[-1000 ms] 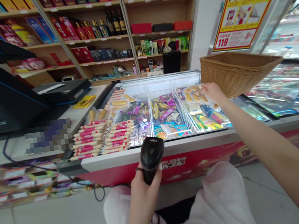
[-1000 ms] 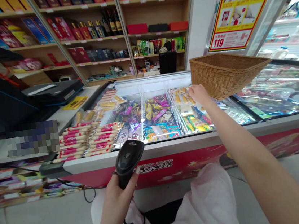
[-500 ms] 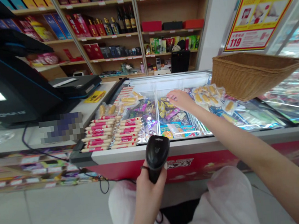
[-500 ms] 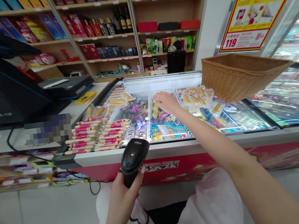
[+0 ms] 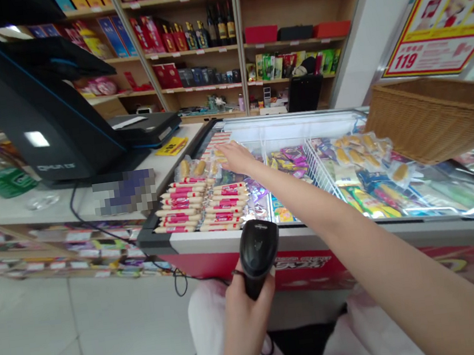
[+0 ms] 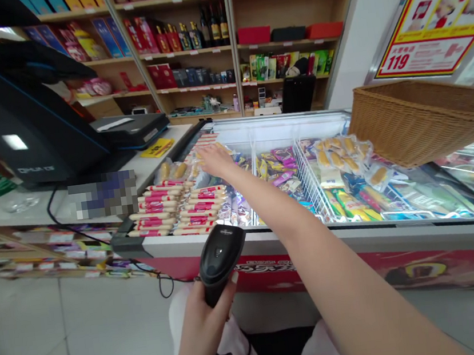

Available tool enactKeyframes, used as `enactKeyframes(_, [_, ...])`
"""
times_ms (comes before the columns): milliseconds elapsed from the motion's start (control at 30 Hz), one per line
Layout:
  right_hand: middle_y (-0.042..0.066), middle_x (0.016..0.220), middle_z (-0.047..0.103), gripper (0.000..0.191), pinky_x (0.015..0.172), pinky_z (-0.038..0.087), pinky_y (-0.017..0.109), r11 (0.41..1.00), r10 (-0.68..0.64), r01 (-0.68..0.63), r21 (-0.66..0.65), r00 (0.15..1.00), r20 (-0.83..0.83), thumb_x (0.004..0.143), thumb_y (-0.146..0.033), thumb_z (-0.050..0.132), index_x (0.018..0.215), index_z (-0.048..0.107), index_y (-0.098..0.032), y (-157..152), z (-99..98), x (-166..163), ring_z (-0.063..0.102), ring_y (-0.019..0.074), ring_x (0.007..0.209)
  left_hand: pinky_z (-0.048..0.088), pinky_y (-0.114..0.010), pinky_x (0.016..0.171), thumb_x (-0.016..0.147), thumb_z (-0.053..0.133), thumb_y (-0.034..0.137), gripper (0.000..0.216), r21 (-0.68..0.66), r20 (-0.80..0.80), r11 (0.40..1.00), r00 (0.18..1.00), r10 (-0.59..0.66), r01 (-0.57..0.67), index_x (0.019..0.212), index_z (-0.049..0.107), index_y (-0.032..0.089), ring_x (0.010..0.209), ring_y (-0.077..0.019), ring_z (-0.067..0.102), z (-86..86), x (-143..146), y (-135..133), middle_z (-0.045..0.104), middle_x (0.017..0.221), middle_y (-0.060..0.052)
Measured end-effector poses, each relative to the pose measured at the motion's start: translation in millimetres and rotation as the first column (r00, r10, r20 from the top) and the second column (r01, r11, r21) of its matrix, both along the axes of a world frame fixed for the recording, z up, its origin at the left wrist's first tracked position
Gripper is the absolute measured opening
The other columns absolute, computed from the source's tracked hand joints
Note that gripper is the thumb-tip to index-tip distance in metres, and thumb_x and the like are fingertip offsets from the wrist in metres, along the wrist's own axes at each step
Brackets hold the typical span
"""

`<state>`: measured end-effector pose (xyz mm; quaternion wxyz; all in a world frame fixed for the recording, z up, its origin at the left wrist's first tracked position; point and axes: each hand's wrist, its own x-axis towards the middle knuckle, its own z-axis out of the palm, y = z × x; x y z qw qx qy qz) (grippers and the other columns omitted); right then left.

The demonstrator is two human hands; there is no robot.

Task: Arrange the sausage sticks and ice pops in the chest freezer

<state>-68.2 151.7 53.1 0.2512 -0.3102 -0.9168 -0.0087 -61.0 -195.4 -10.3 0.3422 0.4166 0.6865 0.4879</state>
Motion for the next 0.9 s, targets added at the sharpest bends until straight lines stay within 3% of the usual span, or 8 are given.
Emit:
enactKeyframes(133, [0.01,0.129,0.065,0.045,0.111,0.039,0.044,1.0,-0.01,0.01,-0.008,0.999,0.036,0.084,-0.014,0.073,0.127,0.061,-0.014,-3.9,1.1,-3.5,0.046,0.0295,0.129,0.054,-0.033,0.065,0.08,0.069,0.05,0.048,-0.017,0.012,1.0,1.0,0.011,-0.011,0.112,0.069,0.014,0.066,-0.0249,0.068,1.1,-2.6,-0.2,0.067,0.062,-0.002])
enactKeyframes(267, [0.008,0.114,0.07,0.024,0.106,0.042,0.039,0.999,0.041,-0.04,-0.02,0.996,0.078,0.083,-0.008,0.068,0.104,0.069,-0.019,-10.2,1.0,19.5,0.057,0.0266,0.117,0.055,-0.033,0.066,0.08,0.069,0.05,0.046,-0.012,0.005,1.0,1.0,0.014,-0.014,0.109,0.069,0.015,0.069,-0.0259,0.069,3.6,-2.7,-1.3,0.068,0.065,-0.003])
enactKeyframes(400, [0.008,0.108,0.07,0.023,0.091,0.048,0.035,1.0,-0.002,0.0,-0.027,0.996,-0.087,0.083,-0.012,0.062,0.104,0.067,-0.019,-21.8,4.2,60.9,0.063,0.0259,0.102,0.054,-0.033,0.064,0.08,0.069,0.049,0.046,0.015,0.014,0.999,0.999,0.046,-0.047,0.109,0.069,0.014,0.074,-0.027,0.07,5.1,3.7,-1.5,0.07,0.07,-0.006])
enactKeyframes(533, [0.008,0.097,0.068,0.012,0.089,0.047,0.035,0.997,-0.069,0.064,-0.03,0.972,-0.224,0.081,-0.021,0.067,0.093,0.068,-0.018,-38.1,7.8,110.9,0.063,0.0254,0.096,0.052,-0.032,0.064,0.081,0.068,0.049,0.049,-0.006,0.005,1.0,1.0,0.023,-0.023,0.114,0.069,0.013,0.073,-0.0266,0.069,4.9,10.4,-0.1,0.071,0.073,-0.006])
enactKeyframes(633, [0.003,0.085,0.069,0.015,0.078,0.049,0.032,0.964,-0.223,0.174,-0.201,0.941,-0.254,0.08,-0.025,0.067,0.094,0.067,-0.018,-50.4,5.4,148.0,0.064,0.022,0.079,0.051,-0.032,0.063,0.08,0.068,0.05,0.05,-0.008,-0.015,1.0,1.0,-0.007,0.007,0.113,0.069,0.013,0.069,-0.0262,0.068,5.3,13.6,1.0,0.071,0.071,-0.006])
enactKeyframes(733, [0.004,0.087,0.072,0.023,0.072,0.049,0.031,0.896,-0.367,0.265,-0.357,0.893,-0.26,0.076,-0.027,0.071,0.097,0.067,-0.018,-59.9,-2.6,180.2,0.066,0.0224,0.077,0.051,-0.031,0.06,0.079,0.069,0.051,0.049,0.0,-0.029,1.0,0.999,-0.018,0.018,0.11,0.07,0.013,0.063,-0.0254,0.067,8.3,18.4,1.1,0.069,0.065,-0.004])
enactKeyframes(800, [0.005,0.087,0.074,0.018,0.07,0.05,0.032,0.86,-0.359,0.219,-0.461,0.902,-0.24,0.074,-0.026,0.071,0.09,0.069,-0.018,-64.4,-10.2,196.3,0.068,0.024,0.078,0.05,-0.031,0.058,0.079,0.069,0.053,0.05,-0.01,-0.024,1.0,1.0,-0.013,0.012,0.11,0.07,0.014,0.059,-0.0246,0.066,11.0,23.4,0.8,0.068,0.062,-0.003])
enactKeyframes(900, [0.004,0.08,0.075,0.013,0.066,0.053,0.034,0.761,-0.314,0.027,-0.649,0.889,-0.332,0.075,-0.029,0.072,0.084,0.072,-0.019,-69.9,-21.9,209.8,0.069,0.0243,0.075,0.048,-0.03,0.054,0.08,0.069,0.054,0.051,-0.035,-0.001,0.999,0.999,-0.032,0.032,0.113,0.069,0.014,0.053,-0.0229,0.063,13.3,31.8,0.9,0.065,0.058,-0.001])
